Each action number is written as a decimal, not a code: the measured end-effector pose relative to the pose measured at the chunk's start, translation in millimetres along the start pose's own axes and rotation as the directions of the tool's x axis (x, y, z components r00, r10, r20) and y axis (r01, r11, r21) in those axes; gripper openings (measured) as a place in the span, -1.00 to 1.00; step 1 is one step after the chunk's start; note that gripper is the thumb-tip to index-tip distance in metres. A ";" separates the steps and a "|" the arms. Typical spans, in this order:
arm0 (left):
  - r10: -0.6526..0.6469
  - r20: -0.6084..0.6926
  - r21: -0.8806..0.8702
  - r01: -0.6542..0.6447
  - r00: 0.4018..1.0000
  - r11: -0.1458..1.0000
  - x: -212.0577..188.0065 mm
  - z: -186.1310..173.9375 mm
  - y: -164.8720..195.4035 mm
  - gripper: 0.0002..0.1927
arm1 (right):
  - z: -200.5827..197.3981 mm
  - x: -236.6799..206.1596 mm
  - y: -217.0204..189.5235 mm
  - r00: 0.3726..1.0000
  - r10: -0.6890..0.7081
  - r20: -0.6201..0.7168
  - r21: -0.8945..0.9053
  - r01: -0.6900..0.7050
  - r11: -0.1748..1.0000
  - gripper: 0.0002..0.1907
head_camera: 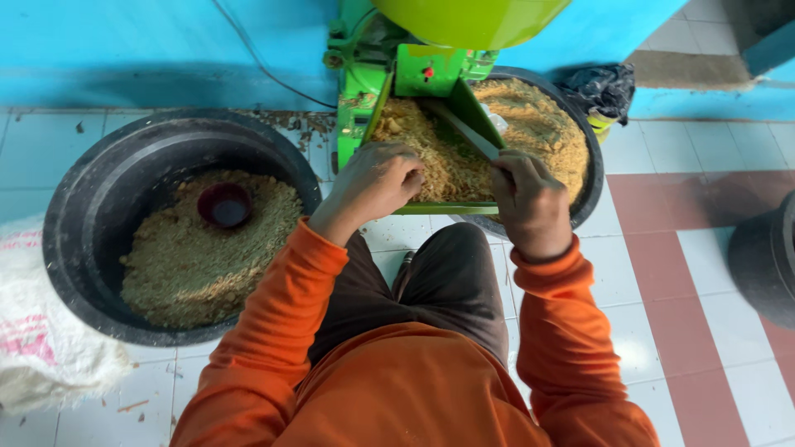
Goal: The person sits on the floor beside a green grinding machine and uses a scoop to move freshly ground material from the machine's output tray into a large black basin, repeatedly pushing the material together and clearing the tray as the machine dispenses more.
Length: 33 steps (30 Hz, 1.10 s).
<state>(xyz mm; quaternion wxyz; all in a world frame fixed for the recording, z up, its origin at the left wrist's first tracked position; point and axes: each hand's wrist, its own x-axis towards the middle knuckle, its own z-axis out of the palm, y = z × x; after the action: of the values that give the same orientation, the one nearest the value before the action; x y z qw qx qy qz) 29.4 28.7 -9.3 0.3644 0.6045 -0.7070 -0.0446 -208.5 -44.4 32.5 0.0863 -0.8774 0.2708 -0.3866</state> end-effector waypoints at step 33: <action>0.009 -0.004 -0.014 -0.009 1.000 1.000 -2.9 -0.7 0.1 -0.85 | -73.3 2.0 -4.3 0.994 -0.075 -0.082 -0.166 0.060 0.984 -0.77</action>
<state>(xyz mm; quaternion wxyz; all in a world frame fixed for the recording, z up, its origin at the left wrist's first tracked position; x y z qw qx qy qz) 29.8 31.6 -10.1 0.3702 0.5989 -0.7086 -0.0468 -258.8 -37.7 85.6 -0.0110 -0.8723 0.2753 -0.4041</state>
